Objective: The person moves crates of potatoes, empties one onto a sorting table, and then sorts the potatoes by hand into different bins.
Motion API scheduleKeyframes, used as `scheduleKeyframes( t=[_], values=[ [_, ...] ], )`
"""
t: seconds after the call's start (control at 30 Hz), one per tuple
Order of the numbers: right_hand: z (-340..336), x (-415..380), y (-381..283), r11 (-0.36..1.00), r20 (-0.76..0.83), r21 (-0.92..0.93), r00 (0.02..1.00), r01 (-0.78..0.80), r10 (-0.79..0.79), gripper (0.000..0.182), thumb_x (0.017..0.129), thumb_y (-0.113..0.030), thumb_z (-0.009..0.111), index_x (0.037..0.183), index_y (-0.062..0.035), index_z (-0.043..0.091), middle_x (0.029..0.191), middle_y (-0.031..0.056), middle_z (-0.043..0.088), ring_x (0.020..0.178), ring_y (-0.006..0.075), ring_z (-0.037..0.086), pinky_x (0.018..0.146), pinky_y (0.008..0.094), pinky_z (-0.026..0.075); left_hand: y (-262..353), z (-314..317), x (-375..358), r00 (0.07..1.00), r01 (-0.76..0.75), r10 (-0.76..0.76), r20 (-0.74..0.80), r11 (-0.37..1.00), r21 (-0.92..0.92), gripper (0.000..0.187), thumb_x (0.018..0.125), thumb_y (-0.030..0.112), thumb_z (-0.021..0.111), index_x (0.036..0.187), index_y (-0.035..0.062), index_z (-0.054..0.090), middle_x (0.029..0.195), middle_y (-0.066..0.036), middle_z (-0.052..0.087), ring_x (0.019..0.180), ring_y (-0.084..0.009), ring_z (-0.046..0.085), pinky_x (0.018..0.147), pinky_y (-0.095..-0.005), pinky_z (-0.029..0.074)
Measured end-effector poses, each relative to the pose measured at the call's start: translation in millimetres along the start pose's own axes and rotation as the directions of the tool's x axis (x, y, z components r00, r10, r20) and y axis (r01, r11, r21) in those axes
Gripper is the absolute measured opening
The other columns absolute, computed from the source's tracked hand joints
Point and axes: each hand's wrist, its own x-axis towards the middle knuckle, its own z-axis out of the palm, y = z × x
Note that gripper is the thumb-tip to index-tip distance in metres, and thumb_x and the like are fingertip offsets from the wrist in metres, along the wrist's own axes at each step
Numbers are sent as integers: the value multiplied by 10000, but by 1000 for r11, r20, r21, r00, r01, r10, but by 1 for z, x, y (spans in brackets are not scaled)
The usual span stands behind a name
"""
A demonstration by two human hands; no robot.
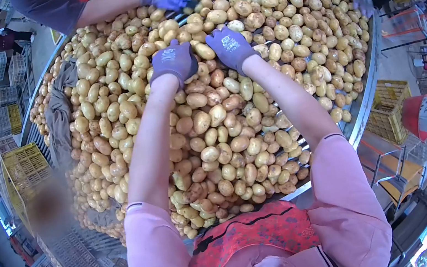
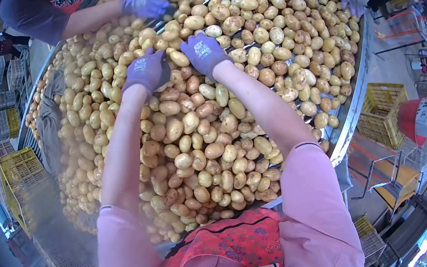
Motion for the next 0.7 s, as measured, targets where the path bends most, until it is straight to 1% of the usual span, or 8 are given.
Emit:
scheduleKeyframes(
  t=[0.13, 0.23, 0.33, 0.4, 0.53, 0.6, 0.63, 0.7],
  values=[
    [-31, -20, 18, 966, 181, 219, 979, -138, 99, 215, 844, -97, 495, 1046, -76, 566, 1085, 138, 580, 1007, 332, 577, 822, 412, 499, 4, -9, 5, 991, 60, -49, 128, 994, -88, 421, 813, 330, 539, 1163, 101, 586, 1252, -175, 530, 1154, -332, 543, 953, -438, 445],
    [-12, -7, 46, 991, -82, 105, 992, -88, 97, 243, 860, -105, 489, 1090, -59, 554, 1210, 148, 548, 1086, 309, 559, 870, 419, 485, 8, 0, 6, 991, 79, -66, 120, 992, -103, 436, 793, 344, 576, 1147, 91, 590, 1257, -207, 511, 1150, -340, 540, 965, -435, 440],
    [11, 26, 62, 1000, -46, 28, 999, 3, -2, 341, 876, -90, 458, 1210, -65, 523, 1265, 146, 531, 1167, 300, 509, 945, 391, 452, 2, 2, 1, 996, 33, -14, 93, 977, -211, 426, 785, 356, 625, 1101, 70, 601, 1217, -195, 530, 1072, -330, 570, 930, -417, 451],
    [-6, 49, 61, 998, 222, -68, 975, 12, 3, 333, 906, -110, 432, 1223, -106, 532, 1255, 114, 544, 1178, 291, 514, 921, 404, 471, -4, 4, 3, 995, -22, 49, 83, 953, -303, 425, 780, 361, 652, 1076, 59, 603, 1179, -177, 552, 1006, -319, 593, 897, -404, 461],
    [-16, 72, 57, 997, 342, -72, 938, -23, 46, 309, 929, -139, 424, 1214, -112, 540, 1237, 128, 560, 1121, 289, 563, 900, 400, 486, -10, 3, 0, 990, -126, 134, -33, 779, -614, 349, 806, 276, 682, 1073, 68, 599, 966, -87, 599, 822, -218, 603, 755, -299, 479],
    [-17, 64, 57, 995, 370, -97, 929, 1, 36, 309, 936, -151, 422, 1220, -116, 539, 1228, 133, 569, 1095, 291, 580, 898, 394, 489, -11, -1, -18, 996, -61, 67, -55, 100, -993, 338, 873, 233, 616, 1162, 67, 560, 987, -64, 588, 830, -170, 600, 737, -266, 478],
    [-8, 50, 66, 992, 176, 81, 981, -95, 80, 319, 930, -159, 449, 1235, -122, 533, 1226, 136, 575, 1079, 298, 589, 898, 388, 491, -8, -11, -30, 998, 33, 55, 26, -121, -992, 356, 914, 176, 566, 1248, 66, 510, 1022, -49, 591, 856, -135, 606, 728, -233, 475],
    [-12, 19, 66, 912, -131, 390, 973, -125, 189, 337, 926, -170, 505, 1258, -110, 512, 1219, 128, 584, 1068, 286, 602, 891, 371, 499, -21, 0, -39, 975, -76, 198, -98, -114, -991, 359, 950, 203, 517, 1285, 75, 497, 1159, -96, 588, 974, -163, 612, 752, -243, 493]
  ],
)
